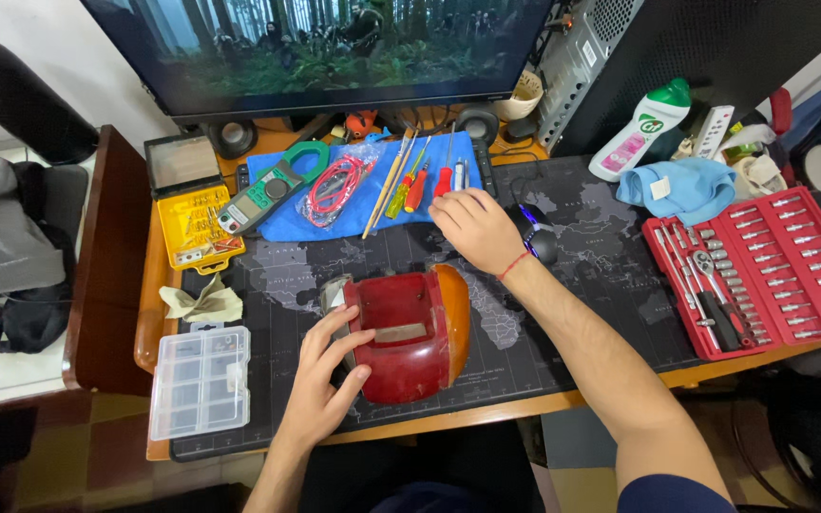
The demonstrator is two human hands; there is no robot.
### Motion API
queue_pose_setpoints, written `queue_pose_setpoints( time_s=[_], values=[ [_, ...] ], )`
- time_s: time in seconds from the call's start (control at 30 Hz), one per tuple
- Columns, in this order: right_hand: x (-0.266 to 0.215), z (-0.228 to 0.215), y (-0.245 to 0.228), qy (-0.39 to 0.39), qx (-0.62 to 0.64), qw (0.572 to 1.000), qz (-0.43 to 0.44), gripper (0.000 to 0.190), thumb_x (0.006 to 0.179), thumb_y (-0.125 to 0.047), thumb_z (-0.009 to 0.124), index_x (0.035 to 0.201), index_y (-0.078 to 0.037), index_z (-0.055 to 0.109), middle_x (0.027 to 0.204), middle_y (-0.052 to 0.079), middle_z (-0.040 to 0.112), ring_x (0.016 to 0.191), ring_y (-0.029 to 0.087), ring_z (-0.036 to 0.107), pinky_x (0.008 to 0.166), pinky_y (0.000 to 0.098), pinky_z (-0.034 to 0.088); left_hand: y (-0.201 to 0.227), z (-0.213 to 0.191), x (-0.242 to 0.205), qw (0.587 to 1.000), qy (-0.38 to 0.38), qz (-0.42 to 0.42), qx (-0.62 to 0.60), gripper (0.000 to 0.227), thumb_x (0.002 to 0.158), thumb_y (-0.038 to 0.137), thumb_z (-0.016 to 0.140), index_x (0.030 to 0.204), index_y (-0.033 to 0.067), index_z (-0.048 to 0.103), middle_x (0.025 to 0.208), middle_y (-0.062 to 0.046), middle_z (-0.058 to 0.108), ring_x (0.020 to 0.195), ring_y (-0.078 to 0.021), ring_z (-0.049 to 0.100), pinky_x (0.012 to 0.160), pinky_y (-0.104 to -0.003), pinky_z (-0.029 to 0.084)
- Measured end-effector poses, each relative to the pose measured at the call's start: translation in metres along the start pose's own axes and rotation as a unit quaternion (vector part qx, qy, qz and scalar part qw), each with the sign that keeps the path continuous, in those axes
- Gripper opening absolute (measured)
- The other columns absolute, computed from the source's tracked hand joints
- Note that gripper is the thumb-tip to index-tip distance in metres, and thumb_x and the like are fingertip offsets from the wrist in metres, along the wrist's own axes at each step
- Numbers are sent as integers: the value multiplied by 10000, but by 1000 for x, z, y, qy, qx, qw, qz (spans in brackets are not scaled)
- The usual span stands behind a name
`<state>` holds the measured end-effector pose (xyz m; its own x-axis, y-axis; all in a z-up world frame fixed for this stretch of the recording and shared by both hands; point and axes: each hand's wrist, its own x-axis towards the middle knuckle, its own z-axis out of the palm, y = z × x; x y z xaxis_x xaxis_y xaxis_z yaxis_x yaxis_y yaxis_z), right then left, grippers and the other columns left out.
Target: The person uses a red-handled screwdriver to pry and separate a red and orange plastic housing on a workbench. They then pick small screws from a compartmentalized parts box and place them into the housing, followed by reassembling the two halves of the housing.
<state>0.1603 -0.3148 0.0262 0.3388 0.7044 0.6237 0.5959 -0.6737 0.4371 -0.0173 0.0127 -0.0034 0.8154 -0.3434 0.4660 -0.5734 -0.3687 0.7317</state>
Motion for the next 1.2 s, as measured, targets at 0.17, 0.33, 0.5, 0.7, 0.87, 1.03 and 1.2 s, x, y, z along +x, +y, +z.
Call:
queue_pose_setpoints(
  time_s=[0.17,0.33,0.5,0.7,0.87,1.03,1.2],
  values=[
    [0,-49,-15,68,60,996,11,92,1061,-40,773,1125,-47,839,1188,124,825,1106,277,781,1002,409,625,5,0,3,1000,2,-3,5,376,1098,328,650,1415,140,725,1672,-119,540,1619,-347,449,1286,-548,363],
    [-26,-73,-49,210,119,965,100,278,992,-176,826,1247,-83,767,1234,122,818,987,327,797,826,436,655,0,6,0,999,39,13,22,447,982,264,844,1411,180,748,1582,-116,600,1549,-407,504,1241,-592,384],
    [-59,-105,-96,266,307,895,183,270,982,-99,813,1121,27,618,1166,298,830,909,447,827,773,461,660,-8,14,-7,996,60,19,61,495,970,391,857,1418,218,738,1566,-69,625,1531,-343,539,1236,-542,393],
    [-89,-100,-160,287,346,858,248,333,1003,-124,800,1122,68,555,1084,323,816,911,482,831,784,474,651,2,20,-17,992,92,-1,81,678,932,433,905,1517,188,666,1571,-60,626,1517,-304,555,1218,-501,398],
    [-79,-106,-186,258,390,843,265,320,1042,-166,777,1142,34,548,1141,278,827,932,435,832,773,429,639,1,7,-12,992,107,-21,62,906,874,516,932,1620,165,554,1636,-142,542,1562,-384,485,1241,-562,378],
    [-63,-105,-190,252,335,886,196,272,1003,-118,797,1151,18,612,1099,270,849,816,430,822,666,429,645,-5,-6,2,994,19,-109,14,1301,778,710,934,1764,121,322,1830,-239,236,1676,-484,258,1319,-731,188],
    [-62,-100,-192,247,322,893,193,269,1009,-142,791,1165,-8,618,1111,252,857,798,412,815,657,422,642,-9,-8,5,993,-13,-117,15,1309,795,743,902,1765,93,309,1827,-245,248,1697,-471,211,1322,-745,165]
  ],
)
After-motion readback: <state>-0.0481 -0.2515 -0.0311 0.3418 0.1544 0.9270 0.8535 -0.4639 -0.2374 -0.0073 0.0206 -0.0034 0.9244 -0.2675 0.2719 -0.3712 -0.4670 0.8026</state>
